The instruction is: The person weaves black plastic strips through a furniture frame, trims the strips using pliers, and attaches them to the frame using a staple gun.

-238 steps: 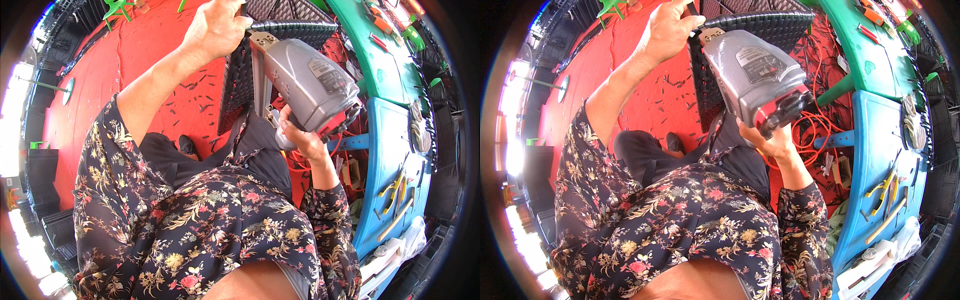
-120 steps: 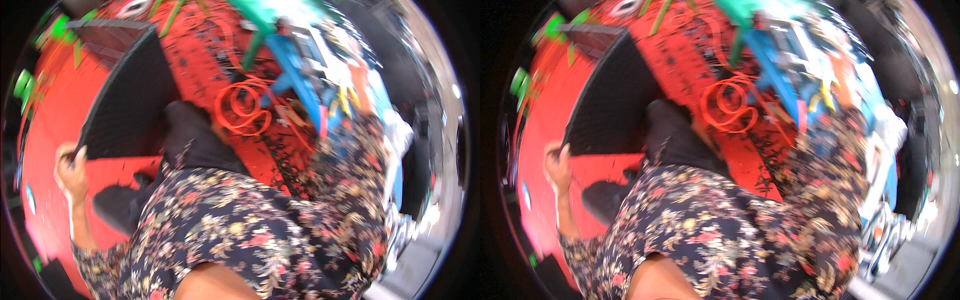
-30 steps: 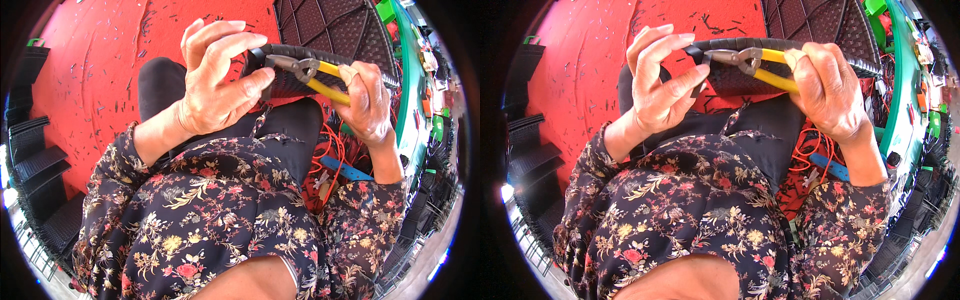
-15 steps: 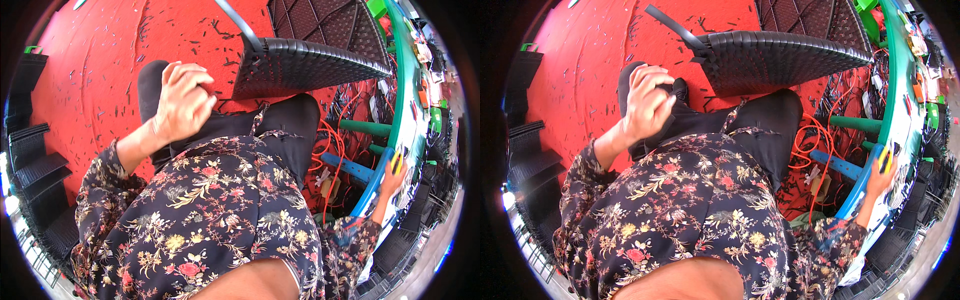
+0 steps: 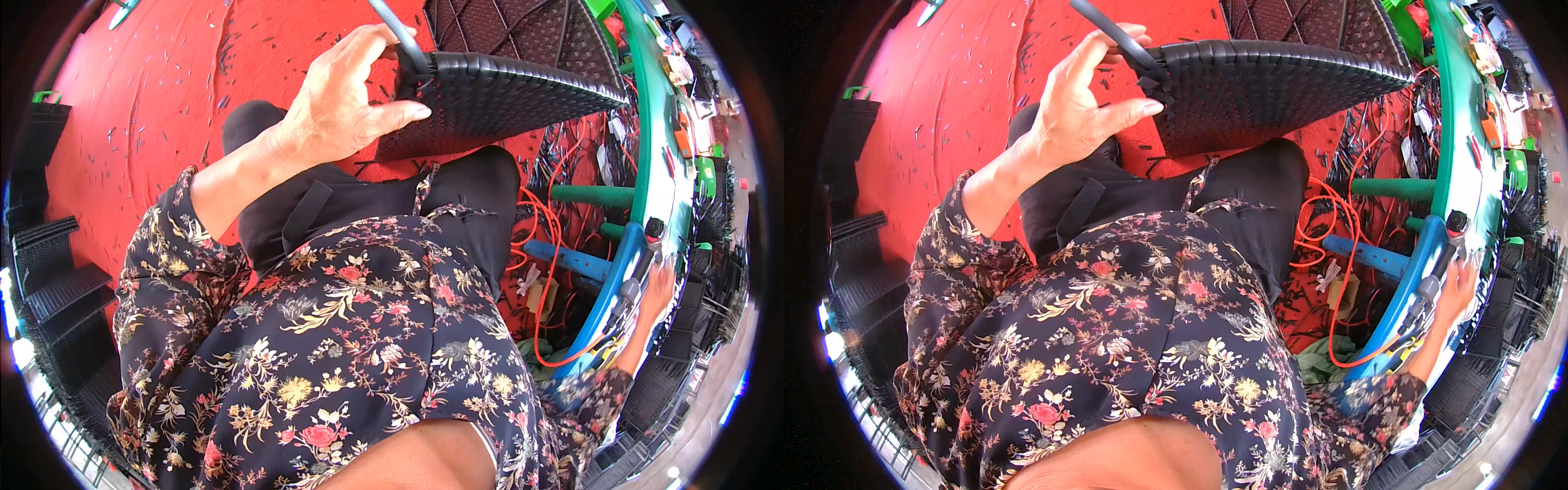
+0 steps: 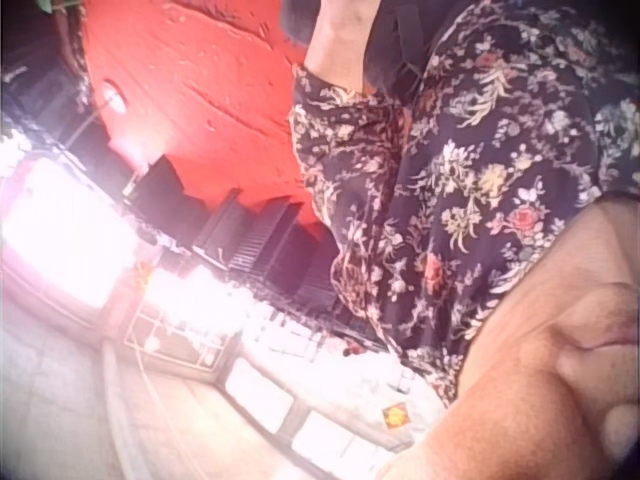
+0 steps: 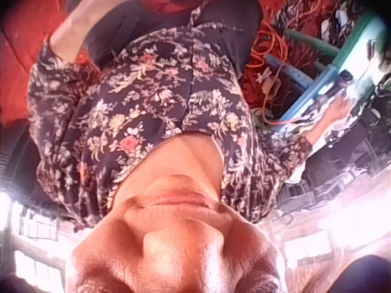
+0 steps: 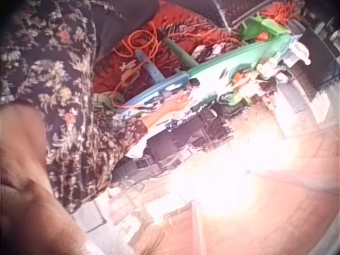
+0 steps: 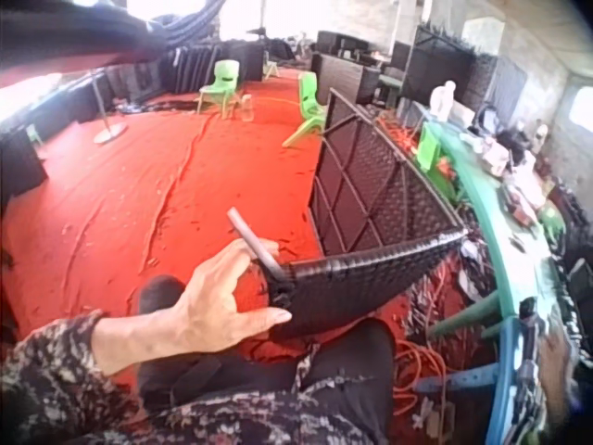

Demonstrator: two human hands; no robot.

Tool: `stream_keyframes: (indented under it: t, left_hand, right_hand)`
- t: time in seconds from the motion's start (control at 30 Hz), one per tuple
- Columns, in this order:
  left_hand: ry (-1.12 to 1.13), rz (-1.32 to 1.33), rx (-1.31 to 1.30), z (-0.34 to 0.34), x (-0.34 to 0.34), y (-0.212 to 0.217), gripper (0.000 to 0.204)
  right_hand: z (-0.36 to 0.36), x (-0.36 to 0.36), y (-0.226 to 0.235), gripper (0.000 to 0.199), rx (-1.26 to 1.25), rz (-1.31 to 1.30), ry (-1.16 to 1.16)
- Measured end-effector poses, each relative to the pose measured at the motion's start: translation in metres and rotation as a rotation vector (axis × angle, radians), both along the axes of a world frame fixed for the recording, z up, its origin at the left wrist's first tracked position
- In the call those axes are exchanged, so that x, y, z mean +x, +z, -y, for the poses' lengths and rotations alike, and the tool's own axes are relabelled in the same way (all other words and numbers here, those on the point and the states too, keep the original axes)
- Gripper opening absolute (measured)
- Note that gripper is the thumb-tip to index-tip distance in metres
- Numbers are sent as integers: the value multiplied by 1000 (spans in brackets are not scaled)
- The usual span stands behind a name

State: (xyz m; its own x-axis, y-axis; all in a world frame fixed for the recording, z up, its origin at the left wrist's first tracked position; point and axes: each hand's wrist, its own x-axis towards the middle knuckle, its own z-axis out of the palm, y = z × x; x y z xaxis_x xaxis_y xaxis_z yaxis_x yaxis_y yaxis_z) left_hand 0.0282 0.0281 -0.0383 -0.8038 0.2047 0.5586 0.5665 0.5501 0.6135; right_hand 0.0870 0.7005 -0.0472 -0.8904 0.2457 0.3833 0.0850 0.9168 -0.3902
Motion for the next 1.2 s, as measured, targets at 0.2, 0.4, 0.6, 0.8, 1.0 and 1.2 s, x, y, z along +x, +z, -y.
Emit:
stream_keyframes:
  t: [0.2, 0.4, 0.6, 0.8, 1.0, 1.2]
  left_hand:
    - [24, 56, -5, -11, -10, 1, 46]
    - [-15, 100, 90, -12, -21, -5, 32]
    - [-75, 111, 90, -13, -23, 2, 21]
    - [-138, 33, 86, -12, -26, 1, 25]
    - [-72, -114, -107, -27, -29, 6, 24]
    - [-90, -194, -80, -24, -39, 0, 24]
  right_hand:
    - [378, -82, 76, 37, -404, 115, 836]
    - [489, -120, 79, 18, -134, 17, 1198]
    - [470, -120, 58, 14, -500, 104, 1205]
    - [473, -113, 49, 7, -703, 107, 1140]
    - [484, -104, 71, 3, -872, 216, 978]
    - [477, -106, 46, 15, -852, -1, 880]
